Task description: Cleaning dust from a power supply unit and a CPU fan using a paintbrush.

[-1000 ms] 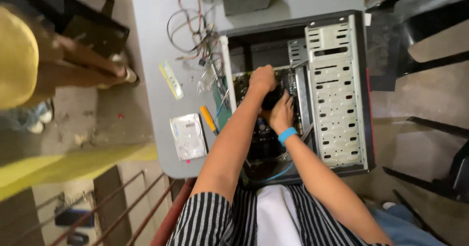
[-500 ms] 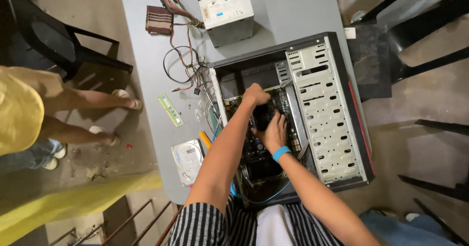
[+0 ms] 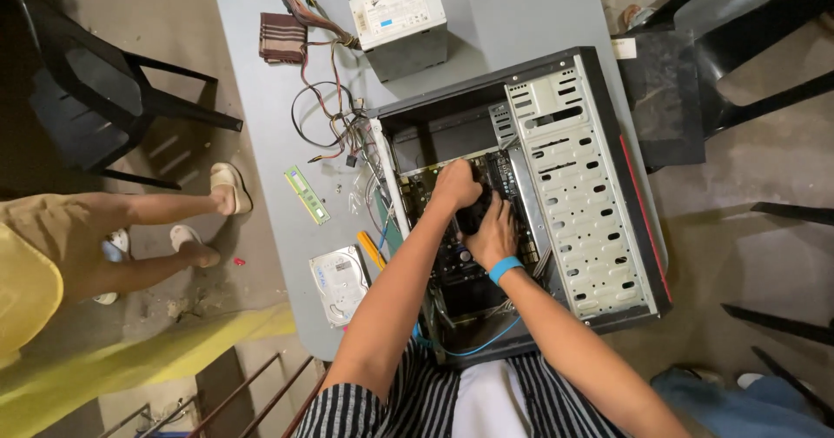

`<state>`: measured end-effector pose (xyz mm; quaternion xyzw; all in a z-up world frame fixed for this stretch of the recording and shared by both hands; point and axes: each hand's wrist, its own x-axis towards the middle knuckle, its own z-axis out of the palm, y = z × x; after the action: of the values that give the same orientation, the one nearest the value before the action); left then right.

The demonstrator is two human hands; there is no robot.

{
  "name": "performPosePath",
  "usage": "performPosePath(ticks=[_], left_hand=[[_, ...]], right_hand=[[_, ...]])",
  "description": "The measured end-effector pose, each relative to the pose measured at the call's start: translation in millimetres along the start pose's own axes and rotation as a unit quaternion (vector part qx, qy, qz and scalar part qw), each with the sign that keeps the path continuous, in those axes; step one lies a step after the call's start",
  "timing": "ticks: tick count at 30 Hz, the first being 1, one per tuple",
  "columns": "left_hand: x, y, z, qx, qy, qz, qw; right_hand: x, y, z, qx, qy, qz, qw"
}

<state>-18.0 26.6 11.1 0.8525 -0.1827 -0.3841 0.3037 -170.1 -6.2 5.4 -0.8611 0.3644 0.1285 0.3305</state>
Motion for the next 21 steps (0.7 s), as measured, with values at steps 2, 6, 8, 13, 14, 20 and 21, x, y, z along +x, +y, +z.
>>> performPosePath(ticks=[2,6,8,13,14,20,21], left_hand=[[-2,2,-1,-0.022,-0.016,0.006,1.000],[-44,44,-26,0.012,-0.025,-0.040,0.999],[-77,70,-46,0.019,-0.025,-0.090,0.995],[-53,16,-8,-0.049,-0.015,-0.122,0.991],[-53,14,-6,-0.062,-0.005,-0.121,0.991],[-61,15,-12,-0.095,-0.025,-0.102,0.990],[-70,21,-16,-0.096,-0.025,-0.101,0.990]], right_hand=[[1,3,1,0.002,0.004,-0.006,1.000],[5,2,0,-0.008,0.018,-0.012,1.000],[4,5,1,-0.006,0.018,-0.019,1.000],[-3,-2,-3,0.017,0.033,-0.024,0.999],[-2,-1,-1,0.021,0.030,-0.019,0.999],[4,24,16,0.072,0.054,-0.027,0.996],[4,24,14,0.071,0.055,-0.027,0.996]])
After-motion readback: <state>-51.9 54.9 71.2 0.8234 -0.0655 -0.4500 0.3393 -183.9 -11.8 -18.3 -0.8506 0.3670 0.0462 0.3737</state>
